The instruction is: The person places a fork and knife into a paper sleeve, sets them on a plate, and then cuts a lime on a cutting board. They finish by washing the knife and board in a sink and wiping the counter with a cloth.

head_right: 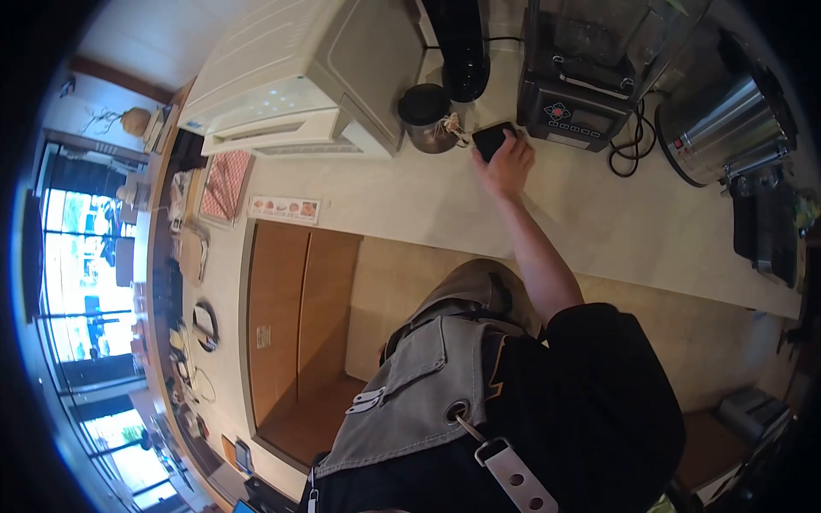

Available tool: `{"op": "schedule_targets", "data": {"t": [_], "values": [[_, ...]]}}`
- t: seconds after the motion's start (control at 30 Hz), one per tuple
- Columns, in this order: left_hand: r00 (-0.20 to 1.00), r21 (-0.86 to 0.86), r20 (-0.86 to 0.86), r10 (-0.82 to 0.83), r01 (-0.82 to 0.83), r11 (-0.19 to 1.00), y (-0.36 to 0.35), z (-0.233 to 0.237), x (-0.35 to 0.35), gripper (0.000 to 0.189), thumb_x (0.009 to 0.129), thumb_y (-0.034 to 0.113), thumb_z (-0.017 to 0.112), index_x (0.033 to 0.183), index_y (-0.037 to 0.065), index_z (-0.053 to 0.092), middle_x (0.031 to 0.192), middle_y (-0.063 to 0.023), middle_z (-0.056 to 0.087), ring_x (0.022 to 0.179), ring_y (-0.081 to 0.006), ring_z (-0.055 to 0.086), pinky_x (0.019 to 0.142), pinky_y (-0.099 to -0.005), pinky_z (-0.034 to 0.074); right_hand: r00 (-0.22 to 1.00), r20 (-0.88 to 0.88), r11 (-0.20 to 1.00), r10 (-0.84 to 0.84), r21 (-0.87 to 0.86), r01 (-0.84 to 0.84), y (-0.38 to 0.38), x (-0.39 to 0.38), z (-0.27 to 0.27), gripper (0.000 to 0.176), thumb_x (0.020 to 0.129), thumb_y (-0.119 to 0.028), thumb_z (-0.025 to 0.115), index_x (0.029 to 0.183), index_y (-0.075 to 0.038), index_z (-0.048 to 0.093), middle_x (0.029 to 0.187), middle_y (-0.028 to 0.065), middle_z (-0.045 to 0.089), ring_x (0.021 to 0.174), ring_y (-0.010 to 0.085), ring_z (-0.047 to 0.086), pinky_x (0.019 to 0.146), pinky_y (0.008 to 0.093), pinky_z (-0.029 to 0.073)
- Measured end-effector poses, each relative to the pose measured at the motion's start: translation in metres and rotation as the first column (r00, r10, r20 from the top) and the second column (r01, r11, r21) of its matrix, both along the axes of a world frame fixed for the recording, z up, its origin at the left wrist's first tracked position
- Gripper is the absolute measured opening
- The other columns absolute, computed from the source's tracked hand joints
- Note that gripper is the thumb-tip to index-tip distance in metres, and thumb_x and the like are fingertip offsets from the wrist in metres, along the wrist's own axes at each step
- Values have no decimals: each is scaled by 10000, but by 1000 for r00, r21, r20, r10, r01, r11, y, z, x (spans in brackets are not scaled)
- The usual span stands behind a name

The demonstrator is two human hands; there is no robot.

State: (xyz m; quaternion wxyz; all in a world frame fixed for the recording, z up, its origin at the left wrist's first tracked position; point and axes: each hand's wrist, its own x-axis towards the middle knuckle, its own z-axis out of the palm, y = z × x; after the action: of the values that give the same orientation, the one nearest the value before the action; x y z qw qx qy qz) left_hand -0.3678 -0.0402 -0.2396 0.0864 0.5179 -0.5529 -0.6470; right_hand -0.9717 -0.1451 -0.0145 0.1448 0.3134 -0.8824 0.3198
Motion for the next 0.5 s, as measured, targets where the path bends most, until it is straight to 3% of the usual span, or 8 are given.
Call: {"op": "schedule_targets", "data": {"t": [0.03,0.1,0.17,0.23,0.3,0.33,0.5], "values": [[999,0,-49,20,-20,1000,-24,1,0,295,961,186,568,1209,39,633,1018,-59,700,813,-178,655,677,-306,498,999,12,998,46,-39,-46,1,-2,-2,847,772,-445,813,1379,-16,407,1424,267,444,1299,439,427,1102,551,338],[993,-125,110,38,-25,992,-58,16,-13,308,947,175,586,1214,30,637,992,-64,708,807,-183,666,684,-306,504,991,25,985,133,-112,-130,11,-5,-2,878,764,-413,838,1405,-16,388,1456,269,425,1335,441,412,1113,537,347],[978,-116,171,123,-104,988,-91,50,-52,322,940,166,597,1224,20,636,976,-76,718,819,-187,677,701,-306,514,966,90,957,242,-188,-222,36,-5,0,882,753,-358,872,1412,-12,398,1477,269,419,1360,433,407,1124,508,361],[950,36,183,252,-263,964,-108,86,-85,337,941,161,600,1239,8,630,971,-94,729,852,-190,690,727,-305,526,951,152,953,268,-188,-239,53,-6,-1,898,748,-347,892,1428,-12,409,1497,272,419,1369,422,425,1135,474,382],[993,-182,106,-55,74,981,-125,49,-79,317,958,154,594,1234,2,631,960,-110,735,847,-173,698,724,-303,538,968,83,960,238,-175,-221,48,-7,-9,896,760,-382,868,1431,-8,407,1478,252,447,1347,424,443,1129,488,379],[972,-297,89,-218,235,926,-137,33,-73,308,966,151,591,1231,-1,632,954,-118,739,844,-164,702,722,-302,545,975,47,963,218,-171,-208,39,-7,-11,895,766,-400,856,1432,-6,406,1469,242,461,1336,424,452,1126,495,378],[851,-63,97,-517,523,850,-186,50,-112,273,992,152,579,1206,-6,641,966,-127,745,818,-167,708,712,-302,553,986,118,986,114,-134,-98,-5,-11,-7,892,752,-428,853,1413,0,434,1470,228,473,1334,403,467,1129,460,392]]}}
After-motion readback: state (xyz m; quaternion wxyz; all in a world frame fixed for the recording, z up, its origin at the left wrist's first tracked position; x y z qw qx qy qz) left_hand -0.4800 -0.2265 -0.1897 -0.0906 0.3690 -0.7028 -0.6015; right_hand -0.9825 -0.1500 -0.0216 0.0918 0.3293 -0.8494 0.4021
